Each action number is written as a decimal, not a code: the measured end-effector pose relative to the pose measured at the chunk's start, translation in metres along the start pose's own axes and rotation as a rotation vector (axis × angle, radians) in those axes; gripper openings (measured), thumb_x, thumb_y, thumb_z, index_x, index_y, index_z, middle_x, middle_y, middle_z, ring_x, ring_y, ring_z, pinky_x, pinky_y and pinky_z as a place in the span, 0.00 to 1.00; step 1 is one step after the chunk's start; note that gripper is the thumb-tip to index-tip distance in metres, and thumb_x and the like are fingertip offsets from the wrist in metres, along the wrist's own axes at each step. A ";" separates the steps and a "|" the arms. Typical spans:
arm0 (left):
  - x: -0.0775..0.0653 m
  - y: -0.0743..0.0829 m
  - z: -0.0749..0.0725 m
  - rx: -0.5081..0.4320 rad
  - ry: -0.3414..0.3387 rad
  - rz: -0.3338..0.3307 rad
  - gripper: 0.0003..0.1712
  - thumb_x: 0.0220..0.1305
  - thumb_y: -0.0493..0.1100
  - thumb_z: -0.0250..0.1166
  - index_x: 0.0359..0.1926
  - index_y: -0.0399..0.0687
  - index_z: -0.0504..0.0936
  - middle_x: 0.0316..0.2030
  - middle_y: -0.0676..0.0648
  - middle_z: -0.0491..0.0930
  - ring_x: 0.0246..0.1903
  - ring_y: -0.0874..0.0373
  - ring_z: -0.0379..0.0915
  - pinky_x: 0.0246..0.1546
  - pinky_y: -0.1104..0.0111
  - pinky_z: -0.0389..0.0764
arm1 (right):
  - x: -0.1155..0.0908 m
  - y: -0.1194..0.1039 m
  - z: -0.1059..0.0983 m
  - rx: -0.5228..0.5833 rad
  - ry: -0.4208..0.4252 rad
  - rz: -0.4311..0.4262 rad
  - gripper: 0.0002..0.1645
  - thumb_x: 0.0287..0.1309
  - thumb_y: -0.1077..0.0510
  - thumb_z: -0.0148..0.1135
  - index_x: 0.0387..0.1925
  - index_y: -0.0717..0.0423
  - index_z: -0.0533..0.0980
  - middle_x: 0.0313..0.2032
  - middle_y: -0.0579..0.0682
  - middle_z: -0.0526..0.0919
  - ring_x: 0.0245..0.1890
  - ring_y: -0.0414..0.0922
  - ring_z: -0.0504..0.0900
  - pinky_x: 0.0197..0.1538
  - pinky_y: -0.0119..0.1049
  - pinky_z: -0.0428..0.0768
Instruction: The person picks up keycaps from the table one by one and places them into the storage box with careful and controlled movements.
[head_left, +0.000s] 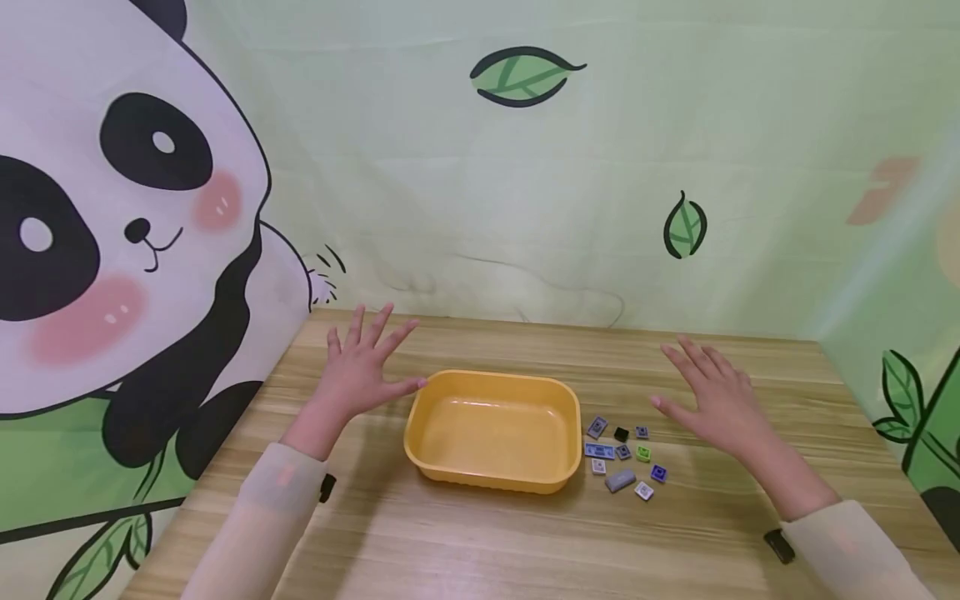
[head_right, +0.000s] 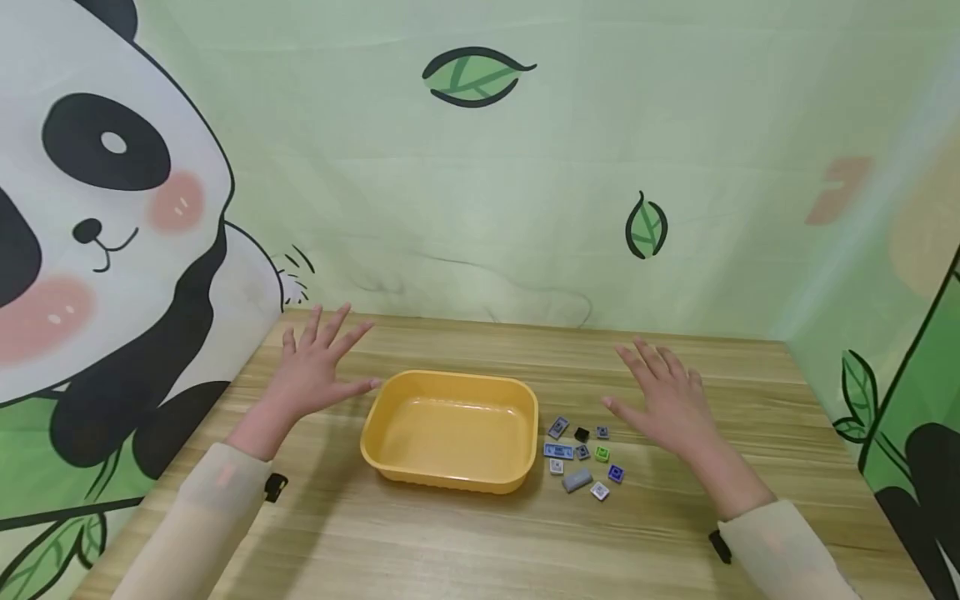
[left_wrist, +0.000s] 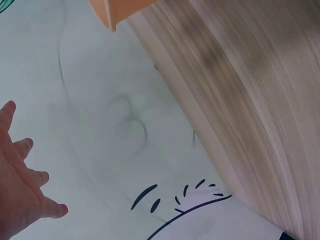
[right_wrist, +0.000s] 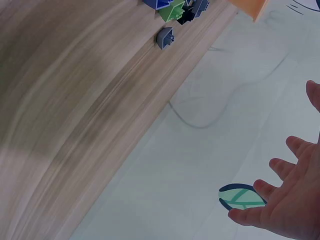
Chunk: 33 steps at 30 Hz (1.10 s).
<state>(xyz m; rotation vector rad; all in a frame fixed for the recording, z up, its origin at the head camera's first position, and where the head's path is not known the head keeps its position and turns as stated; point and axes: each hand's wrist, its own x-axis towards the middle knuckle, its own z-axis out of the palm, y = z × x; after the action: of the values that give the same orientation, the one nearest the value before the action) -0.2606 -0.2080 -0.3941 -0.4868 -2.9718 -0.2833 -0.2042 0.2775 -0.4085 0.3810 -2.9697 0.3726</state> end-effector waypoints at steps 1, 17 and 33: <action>0.000 0.000 0.000 -0.002 -0.001 -0.002 0.53 0.60 0.72 0.66 0.81 0.68 0.54 0.84 0.44 0.38 0.81 0.32 0.25 0.71 0.22 0.37 | 0.000 0.000 0.001 0.000 0.000 0.000 0.50 0.67 0.36 0.59 0.80 0.53 0.53 0.80 0.65 0.51 0.76 0.73 0.51 0.67 0.84 0.54; -0.002 0.000 0.007 -0.105 0.011 -0.005 0.51 0.64 0.67 0.66 0.80 0.57 0.58 0.81 0.36 0.51 0.78 0.29 0.45 0.72 0.26 0.51 | -0.008 0.001 0.014 0.115 0.023 0.004 0.51 0.69 0.40 0.60 0.80 0.61 0.52 0.76 0.73 0.55 0.73 0.74 0.57 0.73 0.74 0.57; -0.004 -0.002 0.022 -0.331 -0.036 -0.050 0.44 0.69 0.59 0.64 0.78 0.46 0.62 0.77 0.31 0.59 0.74 0.29 0.58 0.72 0.34 0.64 | -0.015 -0.001 0.028 0.167 -0.012 0.029 0.48 0.69 0.42 0.61 0.76 0.67 0.57 0.74 0.74 0.59 0.71 0.75 0.60 0.72 0.72 0.60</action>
<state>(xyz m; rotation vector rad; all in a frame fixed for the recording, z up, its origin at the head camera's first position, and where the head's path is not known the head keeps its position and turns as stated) -0.2592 -0.2070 -0.4168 -0.4538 -2.9834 -0.7871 -0.1920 0.2733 -0.4371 0.3587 -2.9674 0.6261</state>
